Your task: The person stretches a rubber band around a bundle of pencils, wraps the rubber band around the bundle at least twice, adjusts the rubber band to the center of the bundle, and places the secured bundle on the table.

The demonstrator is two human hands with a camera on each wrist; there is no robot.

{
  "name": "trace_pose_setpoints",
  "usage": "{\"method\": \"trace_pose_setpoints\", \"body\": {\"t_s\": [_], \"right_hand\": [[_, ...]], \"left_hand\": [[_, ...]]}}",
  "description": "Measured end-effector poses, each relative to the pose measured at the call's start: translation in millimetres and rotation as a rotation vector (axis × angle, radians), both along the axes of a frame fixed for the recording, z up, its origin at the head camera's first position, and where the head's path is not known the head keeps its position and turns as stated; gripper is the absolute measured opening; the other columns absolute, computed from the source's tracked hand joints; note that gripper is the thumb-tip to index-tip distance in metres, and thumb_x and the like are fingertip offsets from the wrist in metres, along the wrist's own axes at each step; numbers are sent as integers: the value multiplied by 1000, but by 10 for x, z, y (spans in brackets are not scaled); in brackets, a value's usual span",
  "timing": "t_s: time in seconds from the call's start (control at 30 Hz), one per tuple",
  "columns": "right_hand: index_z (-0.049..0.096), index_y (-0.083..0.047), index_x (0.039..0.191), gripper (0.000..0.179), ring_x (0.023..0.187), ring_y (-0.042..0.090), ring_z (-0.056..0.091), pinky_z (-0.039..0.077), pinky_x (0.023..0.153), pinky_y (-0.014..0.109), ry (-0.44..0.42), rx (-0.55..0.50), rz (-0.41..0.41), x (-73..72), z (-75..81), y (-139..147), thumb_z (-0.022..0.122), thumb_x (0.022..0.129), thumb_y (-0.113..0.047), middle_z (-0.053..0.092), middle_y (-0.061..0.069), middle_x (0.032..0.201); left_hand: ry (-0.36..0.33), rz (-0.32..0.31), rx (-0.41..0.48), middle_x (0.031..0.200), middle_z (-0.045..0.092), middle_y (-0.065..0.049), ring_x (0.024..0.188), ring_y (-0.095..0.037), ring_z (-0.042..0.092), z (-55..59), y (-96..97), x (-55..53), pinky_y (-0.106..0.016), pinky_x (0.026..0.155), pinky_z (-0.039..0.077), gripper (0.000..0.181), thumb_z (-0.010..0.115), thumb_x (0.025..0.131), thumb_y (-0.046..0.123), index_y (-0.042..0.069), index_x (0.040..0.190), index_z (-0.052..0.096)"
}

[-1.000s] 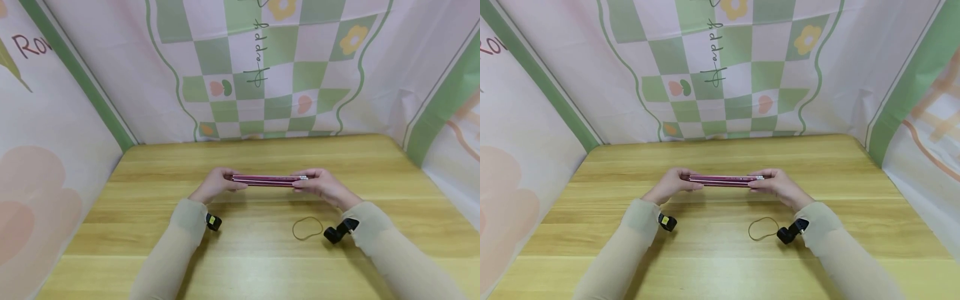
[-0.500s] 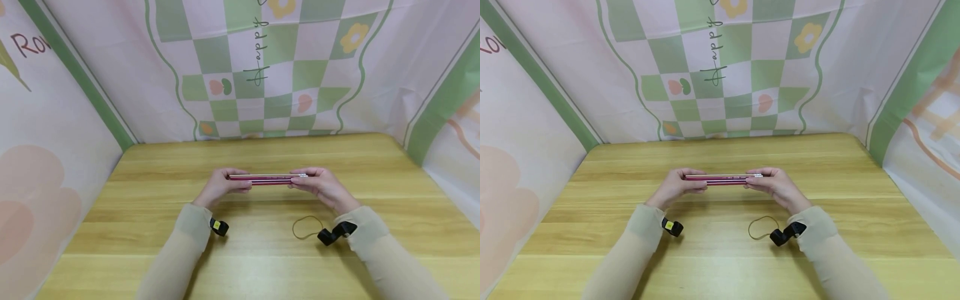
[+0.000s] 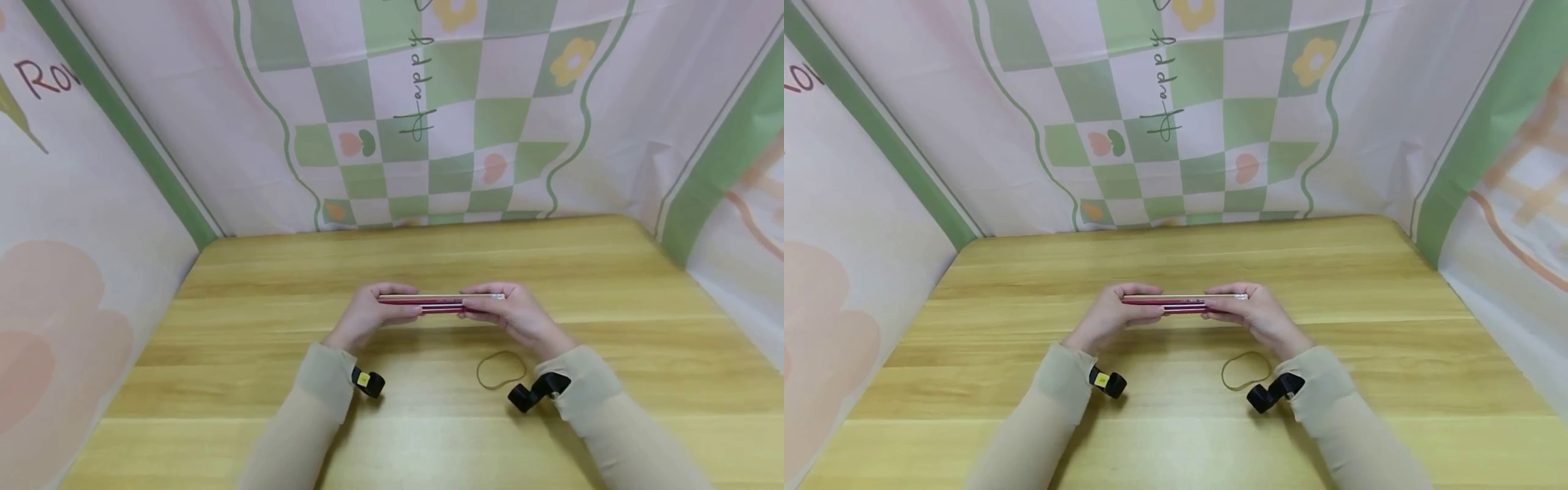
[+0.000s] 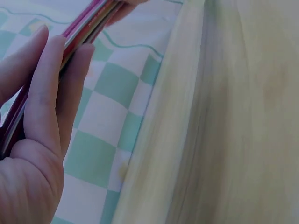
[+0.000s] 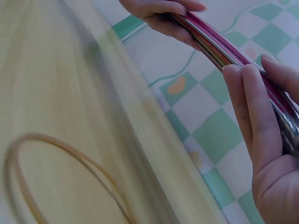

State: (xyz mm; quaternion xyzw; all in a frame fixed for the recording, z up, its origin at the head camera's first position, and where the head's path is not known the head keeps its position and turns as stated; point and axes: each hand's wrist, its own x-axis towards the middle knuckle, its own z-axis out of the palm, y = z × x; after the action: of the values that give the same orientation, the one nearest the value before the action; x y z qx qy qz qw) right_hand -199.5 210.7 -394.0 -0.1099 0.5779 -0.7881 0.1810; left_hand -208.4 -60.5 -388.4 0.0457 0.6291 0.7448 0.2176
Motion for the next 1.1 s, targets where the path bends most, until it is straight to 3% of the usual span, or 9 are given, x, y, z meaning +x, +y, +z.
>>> {"method": "trace_pose_setpoints", "body": {"t_s": [0.37, 0.73, 1.1], "right_hand": [[75, -9, 97, 21, 83, 19, 75, 62, 84, 27, -15, 66, -41, 39, -24, -75, 65, 90, 8, 76, 10, 94], [75, -11, 99, 21, 84, 18, 75, 63, 85, 27, 0, 119, -27, 57, -18, -69, 65, 91, 5, 76, 7, 94], [77, -14, 99, 24, 85, 16, 75, 63, 84, 28, 11, 171, -23, 45, 9, -7, 68, 88, 6, 76, 5, 95]], "left_hand": [[-10, 39, 47, 111, 72, -19, 88, -20, 74, -85, 61, 57, -35, 89, 63, 37, 76, 82, -6, -6, 118, 68], [-19, 68, 59, 112, 71, -24, 87, -20, 74, -74, 40, 88, -32, 86, 63, 37, 74, 82, -8, -10, 118, 66], [-31, 73, 46, 112, 71, -23, 88, -22, 75, -84, 1, 73, -33, 87, 63, 33, 75, 82, -7, -7, 115, 69]]}}
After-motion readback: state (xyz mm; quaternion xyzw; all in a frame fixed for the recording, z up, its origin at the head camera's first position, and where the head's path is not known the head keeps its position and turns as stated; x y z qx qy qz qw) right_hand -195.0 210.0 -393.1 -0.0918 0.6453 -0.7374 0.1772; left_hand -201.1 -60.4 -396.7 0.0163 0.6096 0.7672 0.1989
